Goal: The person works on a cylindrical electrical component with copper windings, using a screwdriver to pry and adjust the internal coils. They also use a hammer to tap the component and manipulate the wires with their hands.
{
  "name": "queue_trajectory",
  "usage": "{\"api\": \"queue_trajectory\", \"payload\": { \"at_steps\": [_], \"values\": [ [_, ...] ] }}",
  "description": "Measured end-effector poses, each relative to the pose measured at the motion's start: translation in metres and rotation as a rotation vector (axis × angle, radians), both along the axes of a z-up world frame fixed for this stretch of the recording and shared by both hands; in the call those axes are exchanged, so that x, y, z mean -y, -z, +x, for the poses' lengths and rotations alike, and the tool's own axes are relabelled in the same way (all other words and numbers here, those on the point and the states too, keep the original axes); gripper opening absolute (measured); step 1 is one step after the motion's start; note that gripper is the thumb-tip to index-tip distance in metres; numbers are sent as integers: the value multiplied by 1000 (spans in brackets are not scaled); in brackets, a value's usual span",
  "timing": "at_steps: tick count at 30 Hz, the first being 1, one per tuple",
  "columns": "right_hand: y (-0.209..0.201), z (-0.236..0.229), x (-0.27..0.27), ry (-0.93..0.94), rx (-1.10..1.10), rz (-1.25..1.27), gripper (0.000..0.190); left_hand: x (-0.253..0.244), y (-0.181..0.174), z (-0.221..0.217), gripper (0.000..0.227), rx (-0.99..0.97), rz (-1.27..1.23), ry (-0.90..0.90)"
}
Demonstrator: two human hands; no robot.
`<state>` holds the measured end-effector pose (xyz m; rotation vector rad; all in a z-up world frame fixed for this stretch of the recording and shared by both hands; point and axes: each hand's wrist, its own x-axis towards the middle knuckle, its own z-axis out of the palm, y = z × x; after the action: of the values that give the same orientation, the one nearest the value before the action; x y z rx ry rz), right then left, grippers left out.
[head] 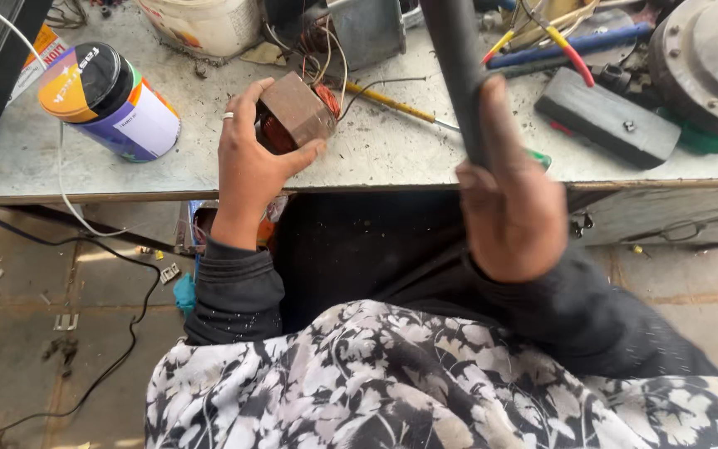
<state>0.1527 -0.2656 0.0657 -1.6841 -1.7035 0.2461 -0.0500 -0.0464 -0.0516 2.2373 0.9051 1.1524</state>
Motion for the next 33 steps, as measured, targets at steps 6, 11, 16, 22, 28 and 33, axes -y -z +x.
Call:
{"api": "queue_trajectory", "payload": {
  "at_steps": [6, 11, 16, 22, 28, 33],
  "values": [
    [51, 14, -22, -20, -47, -57, 72, 3, -16, 10, 93, 39, 115, 18],
    [53, 52, 46, 55, 1, -18, 63, 15, -8, 10, 103, -24, 164, 21],
    [10, 67, 63, 243, 221, 103, 55, 17, -4, 5, 79, 36, 183, -58],
    [25, 109, 27, 381, 525, -91, 48, 16, 2, -2, 66, 459, -262, 118],
    [76, 163, -28, 245, 765, 147, 30, 23, 1, 2, 71, 715, -606, 370],
    [59, 168, -33, 112, 681, 135, 17, 40, 4, 33, 71, 951, -940, 598]
  ]
}}
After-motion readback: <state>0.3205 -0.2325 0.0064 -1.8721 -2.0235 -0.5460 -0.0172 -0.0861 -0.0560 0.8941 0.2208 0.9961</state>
